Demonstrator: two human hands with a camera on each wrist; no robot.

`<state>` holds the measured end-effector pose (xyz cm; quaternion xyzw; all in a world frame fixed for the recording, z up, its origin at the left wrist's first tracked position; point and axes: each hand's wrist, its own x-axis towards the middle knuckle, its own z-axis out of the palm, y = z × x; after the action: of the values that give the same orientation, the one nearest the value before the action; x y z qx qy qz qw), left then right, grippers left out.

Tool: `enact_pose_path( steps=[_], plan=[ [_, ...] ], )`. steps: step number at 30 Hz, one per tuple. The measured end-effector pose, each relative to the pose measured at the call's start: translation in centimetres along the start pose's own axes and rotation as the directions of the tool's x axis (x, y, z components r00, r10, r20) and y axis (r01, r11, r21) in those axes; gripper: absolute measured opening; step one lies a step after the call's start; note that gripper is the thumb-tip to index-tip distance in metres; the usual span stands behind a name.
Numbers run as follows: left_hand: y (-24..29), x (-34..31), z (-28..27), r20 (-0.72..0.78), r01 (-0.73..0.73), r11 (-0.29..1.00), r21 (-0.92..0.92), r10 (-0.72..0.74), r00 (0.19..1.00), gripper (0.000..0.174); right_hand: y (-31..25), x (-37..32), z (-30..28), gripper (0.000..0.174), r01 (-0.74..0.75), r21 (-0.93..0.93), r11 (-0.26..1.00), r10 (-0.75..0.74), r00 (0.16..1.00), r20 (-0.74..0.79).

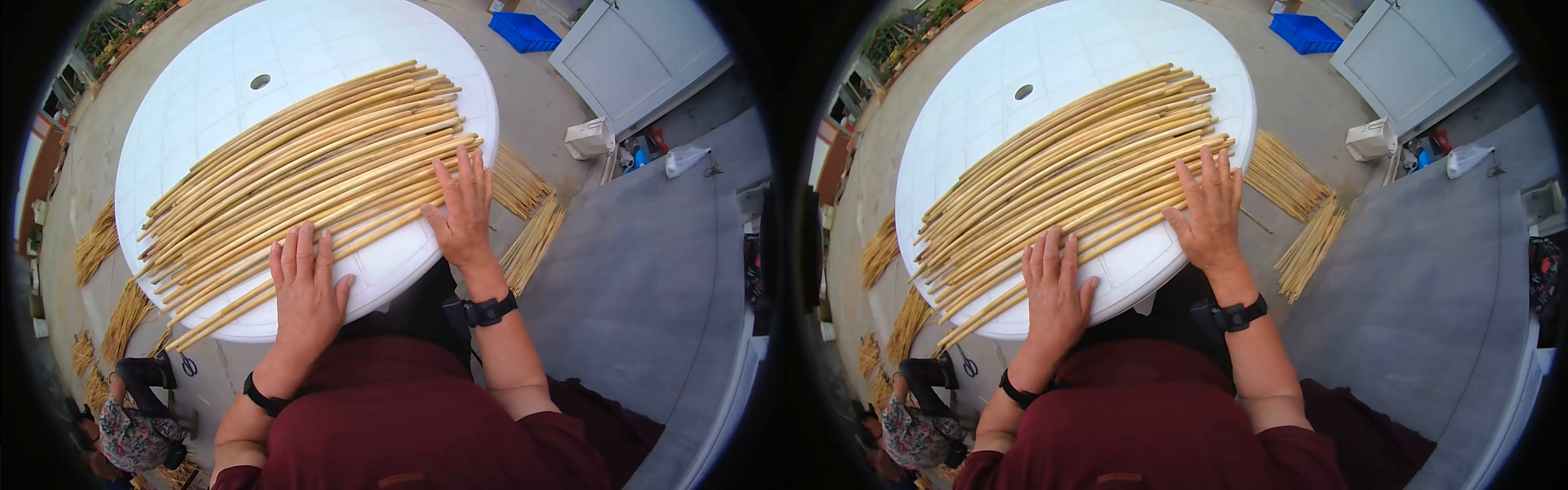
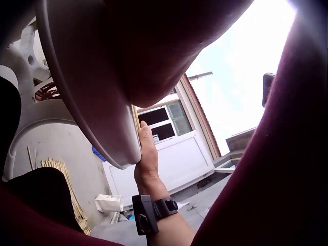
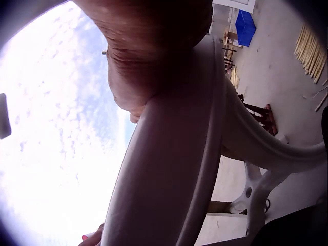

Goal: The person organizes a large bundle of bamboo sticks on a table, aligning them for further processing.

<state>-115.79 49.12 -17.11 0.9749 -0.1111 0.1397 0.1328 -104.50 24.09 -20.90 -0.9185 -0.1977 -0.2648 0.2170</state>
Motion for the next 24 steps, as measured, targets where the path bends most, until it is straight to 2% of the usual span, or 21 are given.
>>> enact_pose_path(
  steps=[1, 4, 7, 10, 13, 16, 19, 22, 24],
  plan=[
    [-0.2, -0.1, 0.1, 0.003, -0.015, 1.000, -0.017, 0.015, 1.000, 0.065, -0.1, 0.0, -0.1, 0.069, -0.005, -0.051, 0.999, 0.006, 1.000, 0.017],
    [-0.5, -0.3, 0.2, -0.003, -0.055, 0.997, -0.045, 0.055, 0.999, 0.064, -0.2, -0.2, -0.2, 0.062, -0.061, -0.027, 0.998, 0.063, 0.994, 0.084],
    [-0.5, -0.5, 0.0, -0.012, -0.071, 0.994, -0.085, 0.070, 0.997, 0.065, -0.4, -0.5, -0.1, 0.054, -0.082, 0.060, 0.995, 0.081, 0.997, 0.009],
    [-0.1, -0.6, -0.1, -0.071, -0.021, 0.999, 0.028, 0.023, 0.997, 0.067, -0.4, -0.9, 0.4, 0.049, -0.091, 0.081, 0.992, 0.100, 0.989, -0.107],
    [0.0, -0.5, -0.1, -0.025, 0.017, 0.998, 0.063, -0.016, 1.000, 0.068, -0.6, -1.0, 0.0, 0.050, -0.088, 0.054, 0.995, 0.092, 0.992, -0.087],
    [-0.3, -0.4, 0.3, 0.025, 0.018, 0.998, 0.059, -0.019, 0.999, 0.067, -0.4, -1.4, -0.1, 0.052, -0.082, -0.036, 0.996, 0.083, 0.996, 0.020],
    [-0.3, -0.4, 0.2, 0.030, 0.004, 0.998, 0.060, -0.006, 1.000, 0.067, -0.3, -1.6, 0.0, 0.058, -0.094, -0.026, 0.995, 0.093, 0.996, -0.004],
    [-0.3, -0.4, 0.1, 0.043, 0.006, 0.999, 0.032, -0.008, 0.999, 0.068, -0.4, -1.3, 0.8, 0.064, -0.116, 0.151, 0.982, 0.156, 0.944, -0.291],
    [-0.3, -0.5, 0.2, 0.042, 0.003, 0.999, 0.045, -0.005, 0.999, 0.068, 0.8, -1.4, 1.2, 0.068, -0.193, 0.225, 0.955, 0.255, 0.921, -0.293]
  ],
)
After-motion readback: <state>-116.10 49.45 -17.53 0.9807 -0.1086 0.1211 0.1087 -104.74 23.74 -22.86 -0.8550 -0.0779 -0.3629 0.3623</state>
